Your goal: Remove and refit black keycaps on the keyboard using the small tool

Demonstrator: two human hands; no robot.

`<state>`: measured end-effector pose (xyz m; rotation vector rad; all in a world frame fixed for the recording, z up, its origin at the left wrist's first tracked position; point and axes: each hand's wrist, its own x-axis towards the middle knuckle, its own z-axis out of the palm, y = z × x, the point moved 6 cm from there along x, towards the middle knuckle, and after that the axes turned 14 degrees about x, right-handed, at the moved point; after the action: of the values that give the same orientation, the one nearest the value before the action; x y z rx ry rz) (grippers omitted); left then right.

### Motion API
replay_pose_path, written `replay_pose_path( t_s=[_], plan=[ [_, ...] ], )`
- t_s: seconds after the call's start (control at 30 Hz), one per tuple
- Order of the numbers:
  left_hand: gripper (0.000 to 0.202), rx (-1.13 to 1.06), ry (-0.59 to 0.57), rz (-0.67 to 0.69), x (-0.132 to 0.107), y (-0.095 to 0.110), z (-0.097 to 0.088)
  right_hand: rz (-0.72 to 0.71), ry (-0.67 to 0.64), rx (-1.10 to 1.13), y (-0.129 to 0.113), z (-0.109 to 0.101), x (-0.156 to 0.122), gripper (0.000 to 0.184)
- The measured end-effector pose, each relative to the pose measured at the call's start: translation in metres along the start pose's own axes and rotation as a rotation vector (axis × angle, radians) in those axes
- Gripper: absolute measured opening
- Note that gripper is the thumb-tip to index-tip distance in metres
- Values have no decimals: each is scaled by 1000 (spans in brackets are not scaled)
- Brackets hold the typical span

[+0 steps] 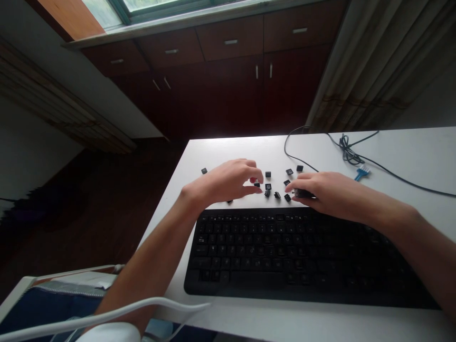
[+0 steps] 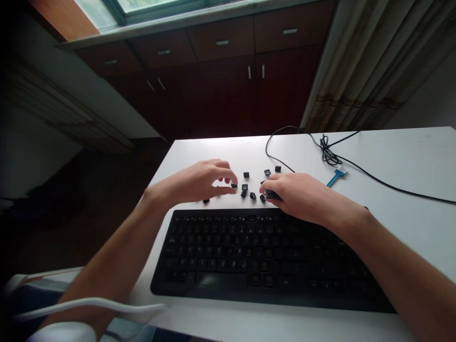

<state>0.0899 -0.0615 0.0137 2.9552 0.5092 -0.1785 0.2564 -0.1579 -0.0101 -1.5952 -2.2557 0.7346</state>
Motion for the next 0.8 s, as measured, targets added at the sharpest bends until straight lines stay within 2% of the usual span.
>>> replay_pose_path(
  t_s=[0.17,0.3,0.5,0.67,0.8],
  plan=[
    [39,35,52,116,11,25,11,-11,-10,-10,-2,2,-1,26],
    [44,40,69,127,12,28,15,-8,-35,-20,-5,5,0,27],
    [35,-8,129,135,10,27,7,33,-40,-28,-4,6,2,22],
    [29,-276,181,70,10,25,3,27,70,48,-11,-8,-1,19],
    [33,-523,151,3,9,22,-1,-37,211,159,-26,-22,-7,18]
  ],
)
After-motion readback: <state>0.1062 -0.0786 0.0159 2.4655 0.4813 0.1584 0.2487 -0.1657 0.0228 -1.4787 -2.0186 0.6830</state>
